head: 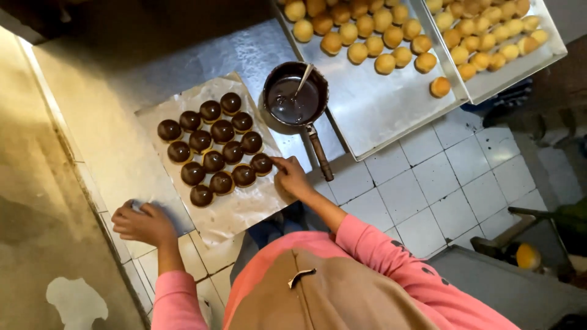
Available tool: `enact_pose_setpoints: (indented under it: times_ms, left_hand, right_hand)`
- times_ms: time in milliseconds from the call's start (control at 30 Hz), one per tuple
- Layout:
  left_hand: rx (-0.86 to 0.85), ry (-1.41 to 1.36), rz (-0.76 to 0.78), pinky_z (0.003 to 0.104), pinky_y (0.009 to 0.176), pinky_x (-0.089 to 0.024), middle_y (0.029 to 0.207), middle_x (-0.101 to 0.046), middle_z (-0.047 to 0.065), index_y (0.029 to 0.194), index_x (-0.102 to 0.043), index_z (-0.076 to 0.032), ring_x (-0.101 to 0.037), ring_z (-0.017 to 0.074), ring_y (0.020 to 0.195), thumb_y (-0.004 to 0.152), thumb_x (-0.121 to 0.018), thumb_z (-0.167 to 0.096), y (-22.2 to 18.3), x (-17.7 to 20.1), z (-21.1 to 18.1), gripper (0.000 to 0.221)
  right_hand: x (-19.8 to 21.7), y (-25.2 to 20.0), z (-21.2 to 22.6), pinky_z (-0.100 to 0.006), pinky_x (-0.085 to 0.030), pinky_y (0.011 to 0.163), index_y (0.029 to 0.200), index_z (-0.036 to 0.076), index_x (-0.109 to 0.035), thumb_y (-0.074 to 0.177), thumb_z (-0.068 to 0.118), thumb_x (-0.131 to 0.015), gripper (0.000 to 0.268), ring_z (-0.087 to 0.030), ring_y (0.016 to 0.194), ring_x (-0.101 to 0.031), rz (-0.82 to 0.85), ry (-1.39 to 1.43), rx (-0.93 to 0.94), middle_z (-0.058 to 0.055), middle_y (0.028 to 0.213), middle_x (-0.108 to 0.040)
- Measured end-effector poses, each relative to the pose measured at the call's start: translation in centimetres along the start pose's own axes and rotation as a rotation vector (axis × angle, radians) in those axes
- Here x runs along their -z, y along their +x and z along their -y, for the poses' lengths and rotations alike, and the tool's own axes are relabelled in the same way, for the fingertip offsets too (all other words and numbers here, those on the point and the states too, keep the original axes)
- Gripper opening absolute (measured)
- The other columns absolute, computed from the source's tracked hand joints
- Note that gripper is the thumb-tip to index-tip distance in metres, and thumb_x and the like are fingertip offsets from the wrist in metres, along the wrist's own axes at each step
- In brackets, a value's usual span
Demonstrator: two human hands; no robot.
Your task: Dipping baked bread rolls into a pot of melted chocolate and placing them onto a tray.
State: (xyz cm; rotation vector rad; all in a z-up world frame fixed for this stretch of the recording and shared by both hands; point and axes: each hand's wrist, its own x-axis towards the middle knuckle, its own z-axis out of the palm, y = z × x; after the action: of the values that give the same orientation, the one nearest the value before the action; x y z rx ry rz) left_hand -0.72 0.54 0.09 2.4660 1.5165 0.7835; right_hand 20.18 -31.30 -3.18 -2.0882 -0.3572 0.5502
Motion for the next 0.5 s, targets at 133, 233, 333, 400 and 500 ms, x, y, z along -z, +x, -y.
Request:
enact_pose_setpoints:
  times_ms: [133,233,333,400,500]
  left_hand:
    - [-0.014,0.001,-0.012,0.053,0.084,-0.037,0.109,-0.049,0.016,0.113,-0.06,0.0,-0.049,0.042,0.1,0.084,-0.059,0.0,0.1,0.1,-0.5,0.029]
    - [0.005,0.013,-0.03,0.053,0.084,-0.037,0.108,-0.049,0.016,0.112,-0.06,-0.001,-0.048,0.0414,0.099,0.083,-0.059,-0.001,0.2,0.6,-1.2,0.029]
    - [0.0,0.019,-0.007,0.05,0.087,-0.035,0.108,-0.047,0.014,0.112,-0.058,-0.001,-0.046,0.0392,0.1,0.085,-0.059,0.0,0.0,0.7,-1.4,0.026]
    - [-0.01,0.016,-0.048,0.053,0.085,-0.035,0.109,-0.049,0.015,0.113,-0.058,0.0,-0.047,0.0415,0.101,0.085,-0.059,-0.002,0.0,0.4,-1.5,0.028]
    - [0.005,0.072,-0.002,0.05,0.093,-0.034,0.118,-0.049,0.02,0.117,-0.058,0.0,-0.044,0.0373,0.105,0.092,-0.059,0.0,-0.2,0.7,-2.0,0.024]
  right_hand:
    - [2.8,-1.1,3.2,-0.043,-0.058,0.079,0.142,0.016,-0.062,0.08,-0.004,-0.062,0.066,-0.033,0.091,-0.063,0.064,-0.028,0.062,-0.007,0.101,-0.044]
    - [7.0,-2.2,8.1,-0.04,-0.059,0.077,0.139,0.016,-0.061,0.082,0.002,-0.067,0.059,-0.031,0.093,-0.066,0.07,0.011,0.142,-0.007,0.101,-0.05]
    - [13.5,0.1,10.6,-0.027,-0.055,0.052,0.132,0.015,-0.066,0.089,0.001,-0.065,0.046,-0.022,0.072,-0.07,-0.055,0.088,0.28,-0.009,0.1,-0.057]
    - [19.1,4.0,10.5,-0.031,-0.057,0.058,0.122,0.011,-0.07,0.093,-0.002,-0.062,0.032,-0.024,0.076,-0.067,-0.297,0.051,0.208,-0.012,0.099,-0.06]
    - [28.0,13.9,0.4,-0.034,-0.054,0.078,0.116,0.002,-0.064,0.09,0.0,-0.069,0.027,-0.026,0.097,-0.058,-0.541,-0.219,0.336,-0.013,0.112,-0.057]
